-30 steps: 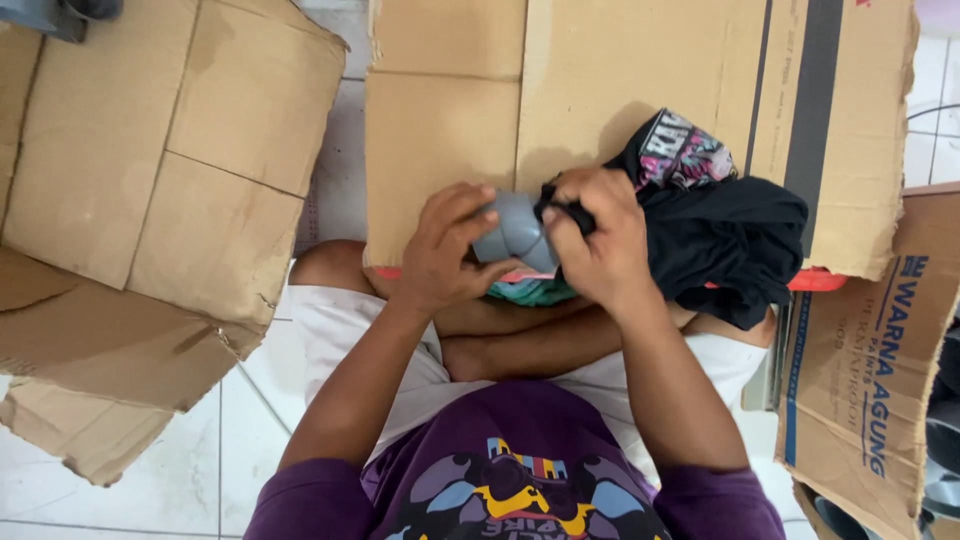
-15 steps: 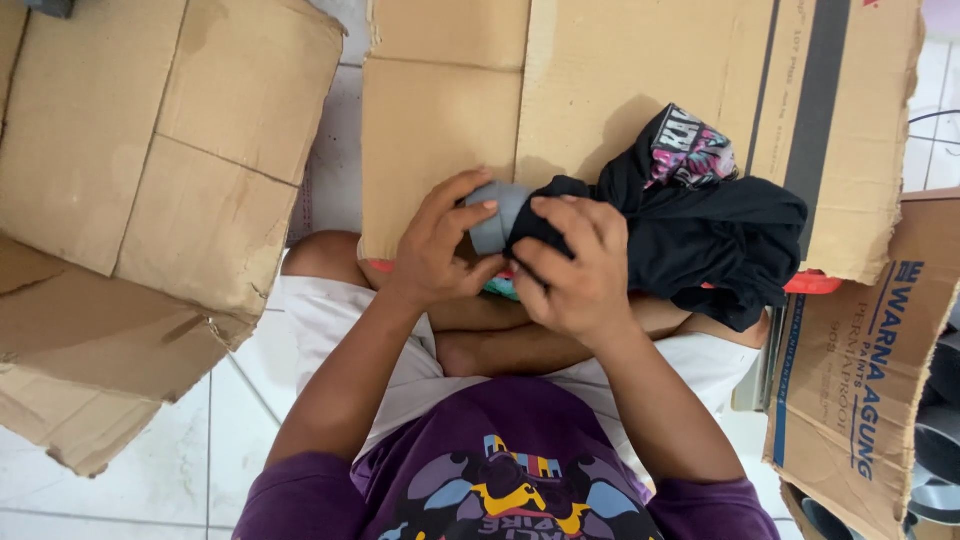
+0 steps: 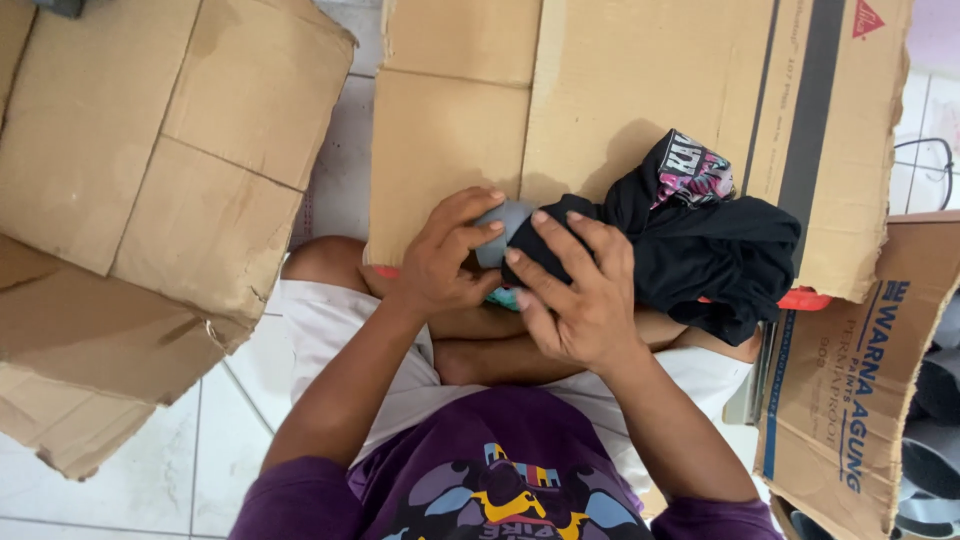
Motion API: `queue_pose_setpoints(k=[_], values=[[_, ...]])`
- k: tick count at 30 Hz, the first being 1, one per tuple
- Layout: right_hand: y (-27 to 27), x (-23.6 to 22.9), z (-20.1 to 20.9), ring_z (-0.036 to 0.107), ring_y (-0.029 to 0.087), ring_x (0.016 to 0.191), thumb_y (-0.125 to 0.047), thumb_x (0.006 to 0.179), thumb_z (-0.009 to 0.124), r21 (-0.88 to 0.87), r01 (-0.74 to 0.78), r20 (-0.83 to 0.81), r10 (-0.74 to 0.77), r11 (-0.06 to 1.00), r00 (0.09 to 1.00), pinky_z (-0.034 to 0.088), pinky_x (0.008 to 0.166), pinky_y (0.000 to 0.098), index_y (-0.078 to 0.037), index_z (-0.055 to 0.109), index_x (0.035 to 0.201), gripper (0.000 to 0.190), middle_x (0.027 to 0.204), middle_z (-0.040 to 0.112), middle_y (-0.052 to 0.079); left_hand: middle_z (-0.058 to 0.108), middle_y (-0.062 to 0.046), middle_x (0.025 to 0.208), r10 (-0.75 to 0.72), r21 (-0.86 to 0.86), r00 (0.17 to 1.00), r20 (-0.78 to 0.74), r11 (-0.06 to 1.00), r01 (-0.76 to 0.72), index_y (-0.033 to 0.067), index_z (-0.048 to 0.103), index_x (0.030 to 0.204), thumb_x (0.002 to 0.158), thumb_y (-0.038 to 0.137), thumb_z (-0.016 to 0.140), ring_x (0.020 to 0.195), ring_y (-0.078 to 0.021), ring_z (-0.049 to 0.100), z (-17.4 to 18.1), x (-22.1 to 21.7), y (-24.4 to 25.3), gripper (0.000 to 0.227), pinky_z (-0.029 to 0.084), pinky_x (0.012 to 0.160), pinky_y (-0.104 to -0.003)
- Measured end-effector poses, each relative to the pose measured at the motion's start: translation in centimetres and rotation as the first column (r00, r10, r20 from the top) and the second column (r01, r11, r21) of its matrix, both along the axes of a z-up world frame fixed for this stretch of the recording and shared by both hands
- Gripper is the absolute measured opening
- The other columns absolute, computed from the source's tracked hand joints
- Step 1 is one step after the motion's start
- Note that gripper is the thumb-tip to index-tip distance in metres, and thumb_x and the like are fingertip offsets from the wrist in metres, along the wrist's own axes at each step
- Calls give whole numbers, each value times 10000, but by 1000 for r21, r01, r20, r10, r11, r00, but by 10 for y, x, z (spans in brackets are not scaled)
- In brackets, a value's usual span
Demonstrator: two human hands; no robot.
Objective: The person sits cross-legged on the floor and wipes a gray plastic pipe elbow fitting with a black cloth. They rotate the fitting to clean the exterior and interior surfaces, then place it into a cardboard box filled with similar fittings.
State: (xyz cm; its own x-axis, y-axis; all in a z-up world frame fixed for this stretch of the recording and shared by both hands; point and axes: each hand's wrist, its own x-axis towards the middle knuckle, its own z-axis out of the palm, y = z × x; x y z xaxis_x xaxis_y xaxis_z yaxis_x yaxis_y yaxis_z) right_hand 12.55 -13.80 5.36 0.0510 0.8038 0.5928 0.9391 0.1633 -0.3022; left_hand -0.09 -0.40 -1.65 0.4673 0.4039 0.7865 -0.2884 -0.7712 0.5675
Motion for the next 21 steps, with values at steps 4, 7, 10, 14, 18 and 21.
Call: queue_pose_setpoints(k=[4, 7, 10, 14, 18, 21], values=[[18, 1, 3, 534, 344, 1108, -249, 946, 531, 26, 60, 2, -60, 998, 998, 401, 911, 457, -173, 744, 1095, 271, 1227, 632, 93, 606, -245, 1205, 10, 3, 1000, 0, 1000, -10, -50, 644, 1076, 793, 236, 818, 1101, -474, 588, 4, -3, 0, 439, 494, 939, -582], [36, 11, 4, 566, 284, 1027, -225, 904, 590, 17, 85, 34, -85, 996, 996, 405, 839, 393, -183, 755, 1048, 223, 1129, 664, 43, 622, -240, 1192, 43, -1, 999, 12, 999, -43, -57, 648, 1047, 764, 231, 843, 1088, -467, 601, 5, -1, 0, 448, 509, 926, -578], [50, 21, 5, 609, 250, 898, -290, 912, 556, -209, 112, 25, -109, 972, 994, 450, 707, 367, -254, 769, 1022, 242, 995, 702, -22, 589, -252, 1232, 32, -26, 999, -28, 999, -33, -60, 606, 1046, 720, 194, 883, 1121, -456, 583, 1, -2, -4, 498, 518, 932, -575], [67, 30, 0, 611, 451, 748, -212, 881, 545, -420, 10, -253, -128, 907, 959, 490, 580, 513, -125, 747, 794, 236, 758, 695, 149, 584, -236, 1202, 19, -80, 996, -82, 996, -26, -41, 573, 1014, 727, 201, 881, 1124, -441, 578, 4, -3, -2, 486, 506, 940, -564], [58, 34, -1, 652, 308, 880, -219, 902, 564, -165, -79, -141, 56, 983, 988, 487, 751, 379, -184, 755, 857, 199, 978, 729, 42, 552, -203, 1194, 33, -66, 987, -155, 997, -43, -8, 549, 1014, 731, 238, 876, 1137, -422, 565, 11, -8, -3, 497, 517, 944, -549], [36, 27, -4, 566, 344, 999, -181, 878, 578, 10, -111, -73, 112, 994, 991, 455, 851, 423, -160, 746, 1069, 255, 1142, 660, 74, 561, -192, 1187, 23, -78, 993, -115, 996, -32, 2, 563, 1053, 721, 274, 882, 1125, -425, 578, 7, -4, 1, 534, 529, 925, -555]])
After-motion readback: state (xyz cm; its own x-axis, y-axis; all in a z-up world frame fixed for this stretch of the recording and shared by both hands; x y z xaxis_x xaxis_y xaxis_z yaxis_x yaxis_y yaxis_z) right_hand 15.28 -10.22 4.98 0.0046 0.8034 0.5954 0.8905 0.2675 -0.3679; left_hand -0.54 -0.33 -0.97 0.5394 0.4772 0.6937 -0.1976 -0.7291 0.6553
